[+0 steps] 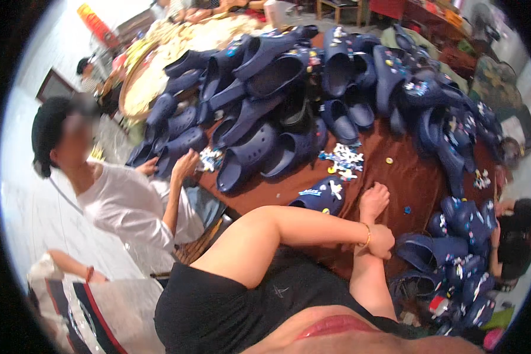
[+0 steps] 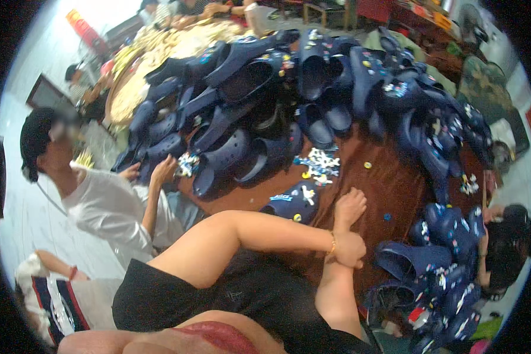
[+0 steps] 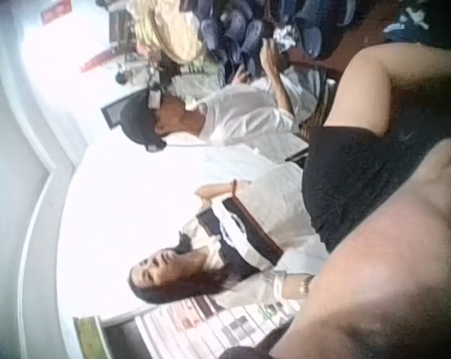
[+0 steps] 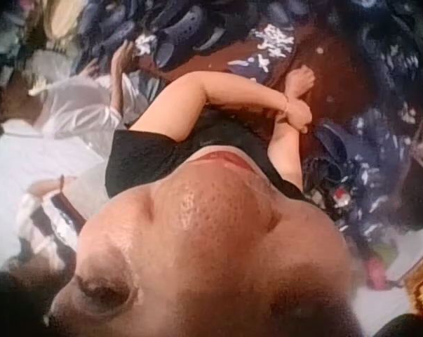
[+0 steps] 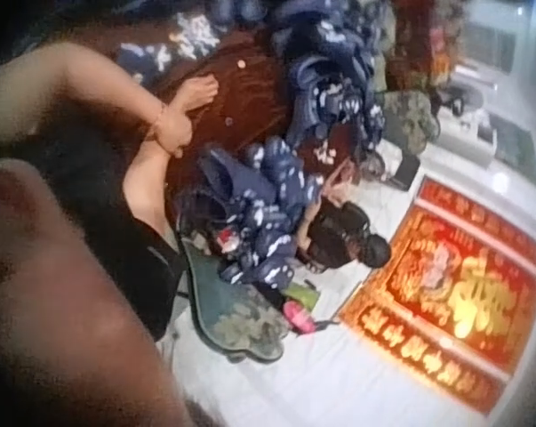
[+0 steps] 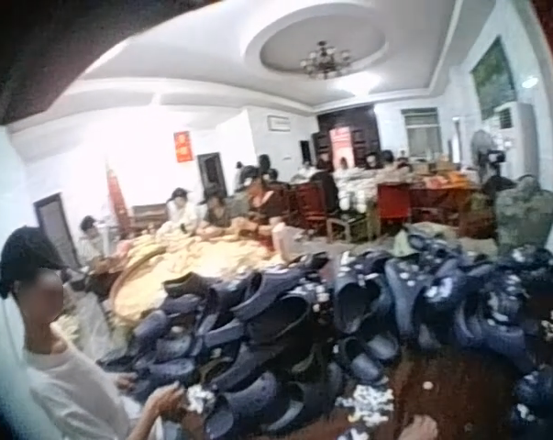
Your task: The person is manually inserting decorative plastic charms into the ventilation holes of blue clog-style shoes.
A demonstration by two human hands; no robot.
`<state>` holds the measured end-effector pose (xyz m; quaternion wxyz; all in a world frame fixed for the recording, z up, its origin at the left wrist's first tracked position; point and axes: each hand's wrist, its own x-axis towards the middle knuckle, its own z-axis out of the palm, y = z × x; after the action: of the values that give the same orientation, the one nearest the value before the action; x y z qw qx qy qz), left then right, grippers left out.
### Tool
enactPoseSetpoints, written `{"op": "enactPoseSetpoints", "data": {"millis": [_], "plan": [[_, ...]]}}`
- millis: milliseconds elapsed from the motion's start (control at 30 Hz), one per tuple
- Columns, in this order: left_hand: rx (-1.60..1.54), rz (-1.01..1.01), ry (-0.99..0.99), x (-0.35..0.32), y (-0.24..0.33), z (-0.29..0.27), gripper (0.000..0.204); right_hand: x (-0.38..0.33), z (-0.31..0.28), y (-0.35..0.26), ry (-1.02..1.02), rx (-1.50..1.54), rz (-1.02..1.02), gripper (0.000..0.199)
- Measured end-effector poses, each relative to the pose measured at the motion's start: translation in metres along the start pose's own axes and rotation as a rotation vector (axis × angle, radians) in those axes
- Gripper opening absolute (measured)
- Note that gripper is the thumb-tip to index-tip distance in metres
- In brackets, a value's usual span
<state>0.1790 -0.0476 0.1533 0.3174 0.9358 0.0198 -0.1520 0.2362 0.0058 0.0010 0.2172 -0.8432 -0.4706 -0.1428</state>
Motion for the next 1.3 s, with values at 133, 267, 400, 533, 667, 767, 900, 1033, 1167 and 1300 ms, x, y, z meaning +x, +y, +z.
{"op": "enactPoseSetpoints", "data": {"millis": [133,267,400,533,667,767,900,1033,1167,1300], "plan": [[-0.131,0.146,-0.029,0.004,0.0,0.002,0.036,0.0,0.006,0.006,0.02,-0.002,0.015,0.021],[-0.022,-0.165,0.001,0.026,-0.074,0.02,0.041,-0.001,-0.012,-0.012,-0.031,-0.056,0.046,0.019],[-0.057,-0.151,0.234,0.021,-0.064,0.037,0.038,-0.002,0.005,0.007,0.055,-0.003,0.022,0.018],[-0.03,-0.021,0.26,-0.005,-0.015,0.028,0.03,-0.005,0.002,0.01,0.047,0.012,0.014,0.017],[-0.139,0.008,0.287,-0.02,-0.015,0.023,0.03,0.0,0.001,0.001,-0.022,-0.026,0.03,0.017],[-0.139,-0.065,0.339,-0.014,-0.025,0.031,0.03,0.001,0.004,0.004,-0.008,-0.022,0.032,0.017],[-0.126,-0.166,0.424,-0.004,-0.039,0.035,0.031,-0.002,0.004,0.003,-0.009,-0.002,0.012,0.02],[-0.107,-0.08,0.33,-0.009,-0.021,0.033,0.03,-0.003,0.009,0.011,-0.008,-0.014,0.01,0.022],[-0.202,0.051,0.299,-0.036,0.003,0.019,0.035,-0.002,0.009,0.011,0.043,-0.02,-0.009,0.019],[-0.071,0.012,0.249,-0.043,0.01,0.01,0.043,-0.001,0.005,0.008,0.054,-0.021,-0.022,0.02]]}}
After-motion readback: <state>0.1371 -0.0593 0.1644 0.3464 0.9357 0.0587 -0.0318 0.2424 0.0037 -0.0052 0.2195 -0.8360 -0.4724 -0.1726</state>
